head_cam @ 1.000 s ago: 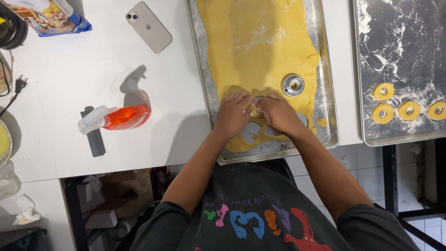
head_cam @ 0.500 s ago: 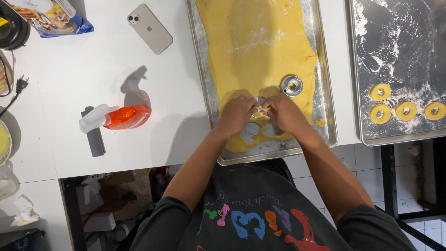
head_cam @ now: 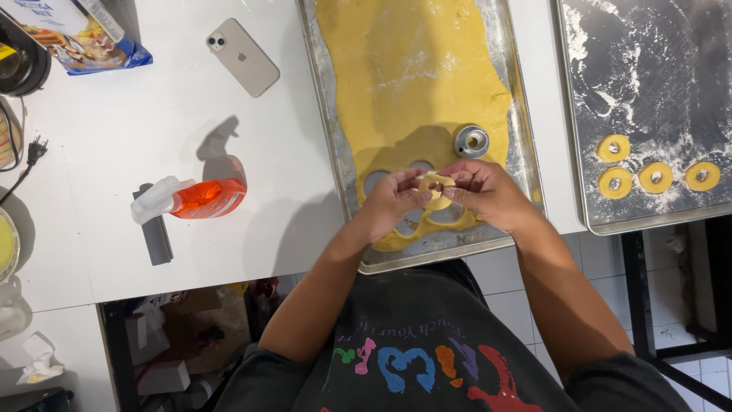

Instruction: Cutting circular shapes from a sheet of dough using a metal cutter and placing them on a floured baking tray.

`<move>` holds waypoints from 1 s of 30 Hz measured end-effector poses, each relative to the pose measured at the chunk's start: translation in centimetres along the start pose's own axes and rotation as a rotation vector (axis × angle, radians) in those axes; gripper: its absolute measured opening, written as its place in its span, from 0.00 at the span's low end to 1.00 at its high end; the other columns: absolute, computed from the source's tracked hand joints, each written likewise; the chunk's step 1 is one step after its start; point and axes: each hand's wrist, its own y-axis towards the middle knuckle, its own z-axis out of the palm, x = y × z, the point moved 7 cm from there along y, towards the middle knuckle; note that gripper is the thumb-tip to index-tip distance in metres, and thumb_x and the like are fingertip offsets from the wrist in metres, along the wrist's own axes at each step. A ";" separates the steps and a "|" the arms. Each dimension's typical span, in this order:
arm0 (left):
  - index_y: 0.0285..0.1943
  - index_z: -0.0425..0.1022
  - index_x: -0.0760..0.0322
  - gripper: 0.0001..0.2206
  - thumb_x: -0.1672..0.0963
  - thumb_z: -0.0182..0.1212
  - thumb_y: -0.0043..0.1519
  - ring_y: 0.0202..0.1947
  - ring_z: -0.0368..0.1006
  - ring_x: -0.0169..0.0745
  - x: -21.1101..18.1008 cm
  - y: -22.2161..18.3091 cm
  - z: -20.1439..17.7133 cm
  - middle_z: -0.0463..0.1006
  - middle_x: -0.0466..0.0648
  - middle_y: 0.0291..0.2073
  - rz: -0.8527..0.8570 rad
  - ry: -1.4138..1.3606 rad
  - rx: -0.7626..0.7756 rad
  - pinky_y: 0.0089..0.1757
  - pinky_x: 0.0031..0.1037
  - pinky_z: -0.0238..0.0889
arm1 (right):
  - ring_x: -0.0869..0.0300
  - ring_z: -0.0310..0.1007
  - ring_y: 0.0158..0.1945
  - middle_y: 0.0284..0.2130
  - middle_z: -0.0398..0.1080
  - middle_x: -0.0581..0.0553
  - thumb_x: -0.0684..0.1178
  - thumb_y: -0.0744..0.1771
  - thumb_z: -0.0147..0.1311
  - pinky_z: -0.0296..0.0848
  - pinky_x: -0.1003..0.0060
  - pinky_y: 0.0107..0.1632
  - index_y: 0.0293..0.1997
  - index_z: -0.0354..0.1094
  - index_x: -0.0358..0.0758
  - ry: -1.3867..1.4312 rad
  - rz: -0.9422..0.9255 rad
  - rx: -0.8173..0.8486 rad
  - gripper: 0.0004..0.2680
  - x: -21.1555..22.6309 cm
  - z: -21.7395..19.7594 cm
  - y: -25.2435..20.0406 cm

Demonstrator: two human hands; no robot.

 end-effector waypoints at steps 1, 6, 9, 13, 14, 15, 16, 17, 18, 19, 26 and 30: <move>0.66 0.68 0.73 0.31 0.55 0.77 0.56 0.43 0.74 0.27 -1.1 -0.7 0.6 0.71 0.42 0.43 0.000 0.000 0.007 0.44 0.19 0.73 | 0.64 0.76 0.36 0.33 0.76 0.46 0.35 0.65 0.62 0.74 0.70 0.40 0.51 0.72 0.29 -0.002 -0.001 -0.006 0.11 0.4 0.0 -0.5; 0.56 0.72 0.72 0.20 0.55 0.73 0.60 0.42 0.78 0.37 2.3 -0.3 1.5 0.73 0.51 0.43 -0.093 -0.225 -0.048 0.46 0.29 0.77 | 0.61 0.77 0.39 0.35 0.75 0.41 0.35 0.64 0.63 0.80 0.67 0.42 0.55 0.71 0.26 0.090 0.090 -0.144 0.14 0.6 -2.0 -3.1; 0.52 0.73 0.70 0.16 0.54 0.69 0.63 0.39 0.79 0.34 0.9 -0.6 3.5 0.76 0.50 0.41 -0.068 -0.141 -0.076 0.43 0.25 0.78 | 0.58 0.76 0.38 0.37 0.77 0.37 0.35 0.64 0.62 0.82 0.62 0.43 0.52 0.74 0.25 0.076 0.137 -0.223 0.11 1.1 -3.3 -4.6; 0.51 0.74 0.68 0.15 0.53 0.70 0.62 0.36 0.80 0.34 -0.3 -0.1 6.7 0.79 0.51 0.39 -0.059 -0.064 -0.101 0.40 0.25 0.79 | 0.56 0.77 0.39 0.37 0.75 0.34 0.35 0.65 0.62 0.82 0.58 0.45 0.50 0.73 0.24 0.144 0.154 -0.272 0.10 -2.0 -6.7 -5.8; 0.50 0.75 0.68 0.16 0.53 0.70 0.62 0.34 0.80 0.34 -0.3 0.2 7.3 0.79 0.51 0.38 -0.056 -0.007 -0.121 0.39 0.26 0.80 | 0.55 0.77 0.39 0.38 0.75 0.35 0.36 0.65 0.62 0.83 0.58 0.46 0.51 0.73 0.24 0.177 0.160 -0.276 0.10 -2.6 -7.6 -6.0; 0.50 0.76 0.68 0.16 0.53 0.71 0.61 0.33 0.80 0.35 -0.3 0.8 8.3 0.79 0.51 0.38 -0.053 0.050 -0.129 0.38 0.28 0.80 | 0.55 0.77 0.40 0.39 0.75 0.35 0.37 0.65 0.61 0.83 0.57 0.47 0.51 0.72 0.24 0.208 0.163 -0.292 0.11 -3.1 -8.9 -6.4; 0.50 0.76 0.68 0.16 0.53 0.71 0.61 0.33 0.80 0.35 0.0 1.3 9.4 0.79 0.51 0.38 -0.056 0.055 -0.111 0.38 0.28 0.80 | 0.55 0.77 0.40 0.39 0.75 0.35 0.37 0.65 0.61 0.83 0.57 0.47 0.51 0.72 0.24 0.210 0.158 -0.310 0.11 -3.1 -9.7 -6.6; 0.52 0.76 0.69 0.16 0.53 0.70 0.61 0.34 0.80 0.35 0.4 2.0 10.7 0.79 0.52 0.38 -0.058 0.095 -0.115 0.38 0.28 0.80 | 0.53 0.79 0.39 0.39 0.75 0.35 0.37 0.65 0.61 0.84 0.57 0.45 0.51 0.72 0.24 0.281 0.160 -0.322 0.11 -3.1 -10.8 -6.9; 0.53 0.76 0.70 0.17 0.54 0.69 0.62 0.35 0.80 0.36 0.9 2.9 12.1 0.79 0.54 0.39 -0.059 0.136 -0.119 0.39 0.27 0.79 | 0.52 0.80 0.39 0.38 0.76 0.34 0.37 0.65 0.60 0.84 0.58 0.44 0.52 0.72 0.24 0.352 0.160 -0.334 0.11 -3.1 -12.0 -7.2; 0.53 0.76 0.70 0.17 0.54 0.69 0.62 0.35 0.80 0.36 0.9 3.7 14.0 0.79 0.54 0.39 -0.062 0.144 -0.106 0.39 0.27 0.79 | 0.52 0.80 0.39 0.38 0.76 0.34 0.37 0.65 0.60 0.84 0.58 0.44 0.52 0.72 0.24 0.359 0.154 -0.347 0.11 -3.5 -14.0 -7.6; 0.54 0.79 0.71 0.17 0.53 0.68 0.63 0.37 0.82 0.48 6.0 14.1 28.4 0.80 0.61 0.40 -0.061 0.313 -0.022 0.39 0.32 0.78 | 0.60 0.78 0.39 0.39 0.79 0.38 0.36 0.66 0.60 0.82 0.66 0.43 0.52 0.75 0.27 0.137 0.063 -0.414 0.10 -3.6 -32.1 -10.5; 0.54 0.80 0.67 0.16 0.52 0.66 0.63 0.37 0.83 0.54 9.6 21.6 35.3 0.82 0.60 0.43 0.044 0.511 -0.049 0.36 0.32 0.78 | 0.66 0.72 0.32 0.31 0.77 0.44 0.38 0.66 0.61 0.75 0.72 0.35 0.48 0.78 0.37 -0.147 0.071 -0.508 0.07 -3.8 -42.4 -11.4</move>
